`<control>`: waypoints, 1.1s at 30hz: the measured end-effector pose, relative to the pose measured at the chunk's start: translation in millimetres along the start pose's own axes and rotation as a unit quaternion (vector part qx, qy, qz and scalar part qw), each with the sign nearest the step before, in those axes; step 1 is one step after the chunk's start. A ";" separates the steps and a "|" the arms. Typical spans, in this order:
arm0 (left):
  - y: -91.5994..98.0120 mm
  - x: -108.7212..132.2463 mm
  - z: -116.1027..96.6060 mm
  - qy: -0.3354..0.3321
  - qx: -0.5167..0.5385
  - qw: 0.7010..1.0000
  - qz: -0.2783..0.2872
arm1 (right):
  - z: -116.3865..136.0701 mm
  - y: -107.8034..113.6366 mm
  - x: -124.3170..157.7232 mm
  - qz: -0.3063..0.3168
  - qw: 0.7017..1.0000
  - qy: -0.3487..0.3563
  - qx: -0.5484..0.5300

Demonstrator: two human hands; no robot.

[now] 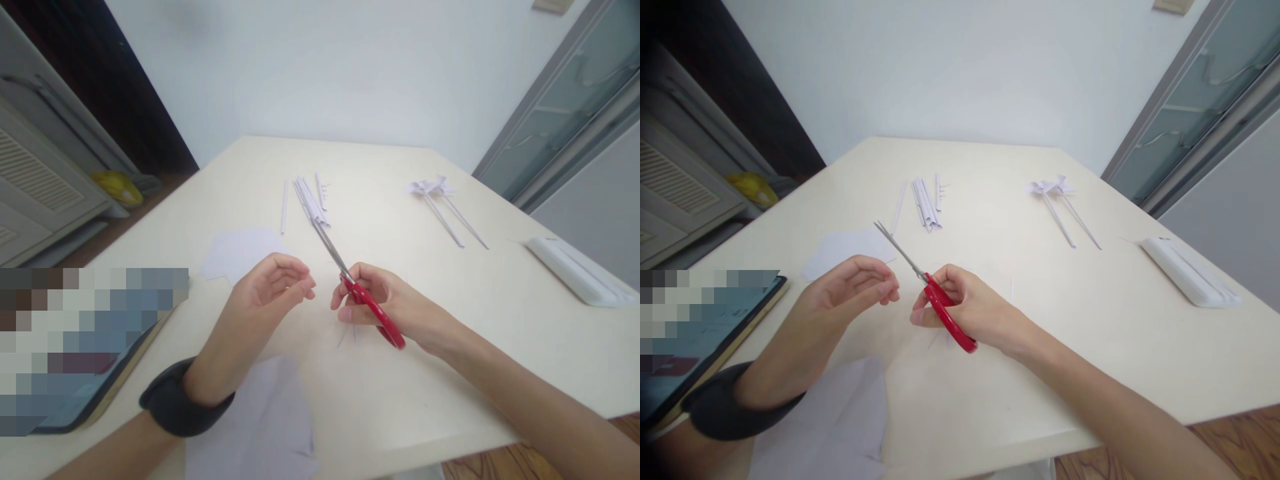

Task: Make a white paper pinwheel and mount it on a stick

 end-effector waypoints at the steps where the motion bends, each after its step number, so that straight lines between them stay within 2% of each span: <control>1: 0.4 -0.1 0.4 -0.002 -0.001 1.000 0.000 | 0.4 -2.2 0.9 0.030 0.999 0.000 -0.015; 6: 3.9 -1.7 3.8 -0.012 0.014 1.000 -0.014 | 4.6 -26.6 10.3 0.231 0.970 0.003 -0.069; 9: 6.4 -3.8 6.6 0.005 0.033 0.999 -0.030 | 2.9 -39.8 15.1 0.282 0.959 0.016 0.018; 11: 8.0 -5.1 8.2 0.018 0.043 0.998 -0.034 | -0.6 -41.6 15.5 0.261 0.955 0.031 0.136; 13: 10.1 -6.2 9.3 0.024 0.060 0.997 -0.038 | -2.9 -36.9 13.7 0.214 0.944 0.048 0.245; 15: 12.5 -7.0 10.5 0.031 0.079 0.995 -0.047 | -3.1 -27.8 10.4 0.167 0.934 0.057 0.310; 19: 15.6 -7.8 10.4 0.042 0.081 0.994 -0.057 | -1.9 -5.2 1.0 0.107 0.940 0.047 0.319; 21: 14.9 -8.0 8.4 0.046 0.046 0.997 -0.037 | -2.7 5.9 -3.3 0.077 0.947 0.047 0.309; 23: 11.5 -7.6 6.3 0.051 -0.023 0.998 0.022 | -4.8 17.2 -6.6 0.026 0.945 0.050 0.321; 25: 6.0 -5.9 4.8 0.038 -0.111 0.988 0.105 | -8.0 27.0 -8.7 -0.017 0.942 0.043 0.332; 29: -5.3 1.8 4.1 -0.029 -0.229 0.942 0.245 | -12.0 39.4 -12.3 -0.074 0.950 0.028 0.303; 33: -14.1 10.5 7.2 -0.066 -0.290 0.892 0.340 | -11.2 43.9 -15.7 -0.112 0.972 0.015 0.206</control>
Point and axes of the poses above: each hand's wrist, its own x-axis away from the middle knuckle, its own y-axis out of the back of the hand, z = x × y, the point moved 3 cm from there along -x, towards the middle knuckle, and after that the axes turned 12 degrees about x, right-handed, at the moved point
